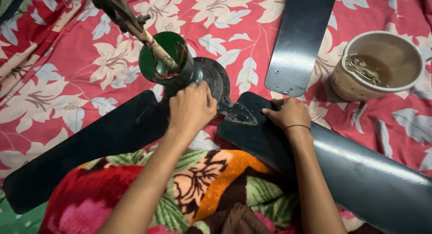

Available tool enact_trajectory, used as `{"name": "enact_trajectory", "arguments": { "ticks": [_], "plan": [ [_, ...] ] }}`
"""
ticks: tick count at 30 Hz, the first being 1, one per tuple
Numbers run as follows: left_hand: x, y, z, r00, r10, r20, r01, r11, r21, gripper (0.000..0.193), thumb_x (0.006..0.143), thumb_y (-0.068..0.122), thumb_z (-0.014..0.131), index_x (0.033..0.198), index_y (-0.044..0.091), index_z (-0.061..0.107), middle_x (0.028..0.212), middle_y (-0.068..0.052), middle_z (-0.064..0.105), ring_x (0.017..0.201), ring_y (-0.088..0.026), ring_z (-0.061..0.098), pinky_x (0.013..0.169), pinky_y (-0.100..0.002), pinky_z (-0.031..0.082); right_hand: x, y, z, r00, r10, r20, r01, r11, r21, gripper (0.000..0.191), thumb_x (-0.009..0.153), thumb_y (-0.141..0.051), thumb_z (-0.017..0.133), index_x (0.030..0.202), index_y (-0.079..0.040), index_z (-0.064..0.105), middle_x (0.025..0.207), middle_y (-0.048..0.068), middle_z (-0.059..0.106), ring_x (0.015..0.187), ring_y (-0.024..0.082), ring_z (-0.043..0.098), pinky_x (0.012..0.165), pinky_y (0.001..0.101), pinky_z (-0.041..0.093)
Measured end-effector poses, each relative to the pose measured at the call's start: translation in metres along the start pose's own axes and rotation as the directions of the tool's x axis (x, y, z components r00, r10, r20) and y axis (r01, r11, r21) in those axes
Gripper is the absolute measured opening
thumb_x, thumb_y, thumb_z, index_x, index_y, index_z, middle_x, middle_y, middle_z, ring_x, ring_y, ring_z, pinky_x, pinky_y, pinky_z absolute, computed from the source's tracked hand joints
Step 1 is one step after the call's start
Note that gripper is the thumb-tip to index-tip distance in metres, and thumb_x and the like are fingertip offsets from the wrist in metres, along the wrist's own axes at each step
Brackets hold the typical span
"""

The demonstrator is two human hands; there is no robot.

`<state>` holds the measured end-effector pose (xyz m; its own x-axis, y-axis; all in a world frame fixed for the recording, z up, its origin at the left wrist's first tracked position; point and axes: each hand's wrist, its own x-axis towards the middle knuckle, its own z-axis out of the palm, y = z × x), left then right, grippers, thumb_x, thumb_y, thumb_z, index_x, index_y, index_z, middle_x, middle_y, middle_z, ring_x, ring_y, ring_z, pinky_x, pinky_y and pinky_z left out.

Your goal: The person attaches fan blades to the motor housing using a screwdriver. They align each blade, insert screws, and tighten them, repeating the process for multiple blades.

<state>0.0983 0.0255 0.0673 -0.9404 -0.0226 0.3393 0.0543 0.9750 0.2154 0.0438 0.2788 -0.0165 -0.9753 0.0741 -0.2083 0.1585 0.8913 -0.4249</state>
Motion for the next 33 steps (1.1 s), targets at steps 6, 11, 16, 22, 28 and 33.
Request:
{"name": "enact_trajectory", "arguments": {
  "ticks": [6,11,16,22,28,33],
  "plan": [
    [0.008,-0.002,0.003,0.970,0.016,0.241,-0.009,0.999,-0.030,0.027,0.086,0.026,0.075,0.080,0.000,0.073,0.085,-0.025,0.071,0.086,-0.045,0.070,0.074,-0.054,0.056,0.002,0.002,0.002,1.000,-0.002,-0.010,0.003,0.999,0.035,0.057,0.071,-0.052,0.086,0.120,-0.024,0.078,0.106,0.013,0.078,0.100,0.036,0.073,0.092,0.0464,0.056],
    [0.010,-0.009,0.014,0.955,0.175,0.238,-0.157,0.983,-0.093,0.020,0.082,0.016,0.075,0.075,-0.003,0.072,0.080,-0.028,0.069,0.083,-0.045,0.070,0.074,-0.051,0.058,0.004,0.004,0.002,1.000,-0.012,-0.007,0.012,1.000,0.019,0.058,0.071,-0.052,0.086,0.120,-0.024,0.078,0.106,0.015,0.077,0.100,0.037,0.073,0.092,0.0465,0.056],
    [0.016,-0.020,0.004,0.847,0.370,0.382,-0.380,0.923,-0.051,0.011,0.082,0.003,0.067,0.073,-0.001,0.072,0.082,-0.026,0.069,0.081,-0.042,0.072,0.070,-0.050,0.058,0.004,0.005,0.003,1.000,-0.014,0.005,0.013,0.999,0.031,0.057,0.071,-0.052,0.086,0.120,-0.023,0.078,0.105,0.016,0.077,0.100,0.037,0.073,0.093,0.0467,0.056],
    [0.015,-0.020,-0.010,0.838,0.431,0.334,-0.426,0.900,-0.093,0.024,0.089,0.016,0.066,0.073,-0.001,0.071,0.080,-0.025,0.069,0.077,-0.043,0.071,0.066,-0.051,0.057,0.005,0.006,0.002,1.000,-0.005,-0.005,0.006,0.999,0.054,0.059,0.069,-0.052,0.087,0.120,-0.022,0.078,0.105,0.016,0.078,0.099,0.037,0.074,0.092,0.0461,0.056],
    [0.019,-0.019,0.013,0.914,-0.059,0.401,0.127,0.981,-0.145,0.038,0.101,0.021,0.054,0.074,0.000,0.071,0.065,-0.021,0.072,0.069,-0.036,0.074,0.074,-0.043,0.059,0.004,0.004,0.000,1.000,-0.009,-0.011,0.009,1.000,0.026,0.058,0.069,-0.053,0.087,0.119,-0.024,0.079,0.105,0.017,0.077,0.100,0.037,0.073,0.093,0.0464,0.056],
    [0.027,-0.030,0.027,0.827,-0.240,0.509,0.401,0.885,-0.235,0.033,0.093,0.020,0.060,0.071,-0.002,0.070,0.059,-0.014,0.071,0.064,-0.028,0.077,0.076,-0.038,0.061,0.004,0.003,0.000,1.000,0.000,-0.010,0.000,1.000,0.013,0.058,0.070,-0.053,0.087,0.120,-0.024,0.079,0.105,0.018,0.077,0.100,0.037,0.073,0.093,0.0469,0.056]
  ]
}}
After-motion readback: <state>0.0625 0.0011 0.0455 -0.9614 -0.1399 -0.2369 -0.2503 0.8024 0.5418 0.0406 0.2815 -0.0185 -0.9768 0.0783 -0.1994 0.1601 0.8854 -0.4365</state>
